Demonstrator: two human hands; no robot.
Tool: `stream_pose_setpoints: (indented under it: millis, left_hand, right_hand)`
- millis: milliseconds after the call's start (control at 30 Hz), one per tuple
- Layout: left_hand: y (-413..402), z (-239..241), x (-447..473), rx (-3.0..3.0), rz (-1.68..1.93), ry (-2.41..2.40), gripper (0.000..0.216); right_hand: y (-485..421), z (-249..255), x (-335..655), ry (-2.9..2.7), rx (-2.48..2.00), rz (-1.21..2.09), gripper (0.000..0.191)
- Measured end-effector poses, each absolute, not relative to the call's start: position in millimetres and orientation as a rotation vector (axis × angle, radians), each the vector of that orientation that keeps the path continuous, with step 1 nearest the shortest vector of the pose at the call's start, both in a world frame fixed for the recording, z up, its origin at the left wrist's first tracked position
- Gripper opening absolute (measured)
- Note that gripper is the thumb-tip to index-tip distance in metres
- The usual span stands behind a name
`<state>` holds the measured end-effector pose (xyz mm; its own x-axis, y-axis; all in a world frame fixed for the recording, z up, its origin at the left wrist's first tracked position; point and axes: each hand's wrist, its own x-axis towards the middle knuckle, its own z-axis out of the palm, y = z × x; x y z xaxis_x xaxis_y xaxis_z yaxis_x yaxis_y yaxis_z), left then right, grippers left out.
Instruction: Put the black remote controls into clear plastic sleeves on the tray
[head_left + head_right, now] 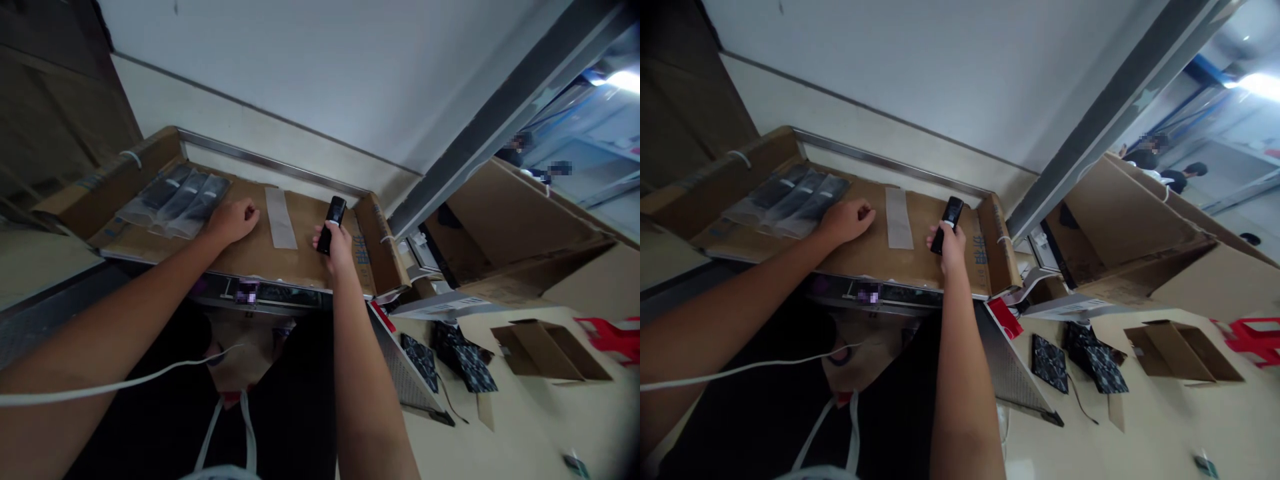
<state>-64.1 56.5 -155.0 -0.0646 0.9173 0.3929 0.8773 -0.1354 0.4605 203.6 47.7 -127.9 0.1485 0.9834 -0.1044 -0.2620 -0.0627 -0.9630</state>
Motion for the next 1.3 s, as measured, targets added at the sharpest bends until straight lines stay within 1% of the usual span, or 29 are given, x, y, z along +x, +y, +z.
stream_pose_setpoints:
  millis: [100,167,267,333,367,433,567,700,933,1067,1300]
  left_hand:
    - [44.9,-150.3,-52.4,2.242,1.082,1.734,0.025]
    - [37.1,-146.7,-38.2,2.33,1.061,1.509,0.027]
    - [33.3,-143.6,-15.0,2.542,0.852,1.238,0.032]
    - [38.5,-144.9,-4.4,2.672,0.707,1.172,0.021]
    - [43.1,-146.8,-1.4,2.707,0.67,1.174,0.016]
    - [54.5,-152.5,0.8,2.708,0.684,1.198,0.013]
    - [76.1,-165.5,-0.5,2.526,0.893,1.318,0.015]
    - [89.4,-170.7,0.1,2.37,1.09,1.49,0.02]
    - [99.3,-172.5,-8.0,2.072,1.102,1.46,0.025]
    - [99.2,-174.9,-11.8,2.051,1.118,1.394,0.028]
    - [101.6,-179.1,-11.6,1.938,1.2,1.333,0.025]
  right_hand:
    - [43.0,-145.9,214.0,-0.886,-1.158,1.197,0.025]
    - [42.1,-153.1,212.3,-0.915,-1.135,1.167,0.027]
    - [43.0,-155.0,207.9,-0.963,-1.125,1.163,0.027]
    - [43.7,-153.7,207.1,-0.966,-1.121,1.168,0.027]
    - [43.9,-153.1,207.3,-0.957,-1.123,1.169,0.027]
    - [44.2,-153.0,208.3,-0.94,-1.129,1.167,0.026]
    - [44.0,-154.7,211.4,-0.992,-1.1,1.206,0.025]
    - [41.7,-151.2,215.7,-1.156,-1.079,1.356,0.03]
    - [41.9,-139.3,214.9,-1.487,-1.195,1.589,0.035]
    - [44.8,-142.6,211.8,-1.532,-1.187,1.579,0.036]
    - [46.5,-147.1,209.8,-1.538,-1.187,1.531,0.036]
